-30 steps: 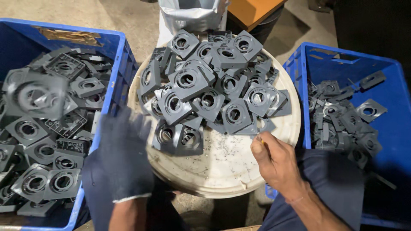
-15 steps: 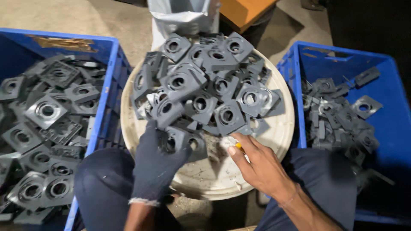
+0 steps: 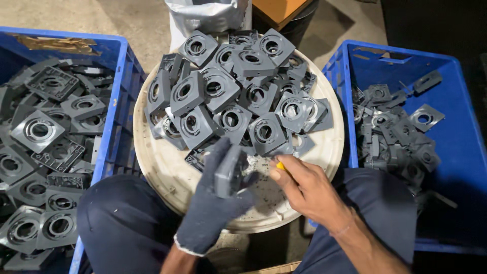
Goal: The person cleans and finishes small grey plastic parts using a pair of pliers and a scraper tool, handling the items individually and placing some into a blue crate.
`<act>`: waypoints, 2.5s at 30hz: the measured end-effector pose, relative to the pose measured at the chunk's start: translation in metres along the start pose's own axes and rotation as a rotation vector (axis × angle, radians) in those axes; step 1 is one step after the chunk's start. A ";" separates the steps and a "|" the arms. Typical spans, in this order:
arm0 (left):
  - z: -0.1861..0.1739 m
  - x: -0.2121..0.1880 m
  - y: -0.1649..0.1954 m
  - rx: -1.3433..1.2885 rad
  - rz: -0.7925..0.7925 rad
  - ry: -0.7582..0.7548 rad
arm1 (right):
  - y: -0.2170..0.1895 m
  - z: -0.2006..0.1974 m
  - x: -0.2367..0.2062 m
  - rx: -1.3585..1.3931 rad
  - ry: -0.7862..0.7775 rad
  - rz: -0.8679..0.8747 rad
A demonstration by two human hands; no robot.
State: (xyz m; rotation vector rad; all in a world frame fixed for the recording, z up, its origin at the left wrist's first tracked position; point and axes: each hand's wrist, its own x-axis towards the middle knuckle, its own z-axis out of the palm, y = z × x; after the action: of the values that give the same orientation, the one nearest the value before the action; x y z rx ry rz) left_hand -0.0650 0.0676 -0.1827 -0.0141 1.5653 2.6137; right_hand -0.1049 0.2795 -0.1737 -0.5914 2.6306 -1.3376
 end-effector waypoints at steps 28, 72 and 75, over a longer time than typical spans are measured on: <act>0.006 -0.013 -0.033 0.811 0.241 -0.037 | 0.007 0.027 -0.013 -0.399 0.159 -0.384; 0.015 -0.007 -0.017 0.784 0.185 -0.273 | 0.015 -0.013 -0.014 0.025 -0.007 -0.206; 0.013 -0.002 -0.012 0.745 0.097 -0.235 | 0.009 -0.009 -0.018 0.013 -0.030 -0.307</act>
State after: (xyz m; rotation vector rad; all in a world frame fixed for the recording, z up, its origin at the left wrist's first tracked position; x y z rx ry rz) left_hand -0.0618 0.0846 -0.1874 0.4089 2.3549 1.8368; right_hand -0.0938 0.2983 -0.1759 -1.0391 2.5823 -1.4066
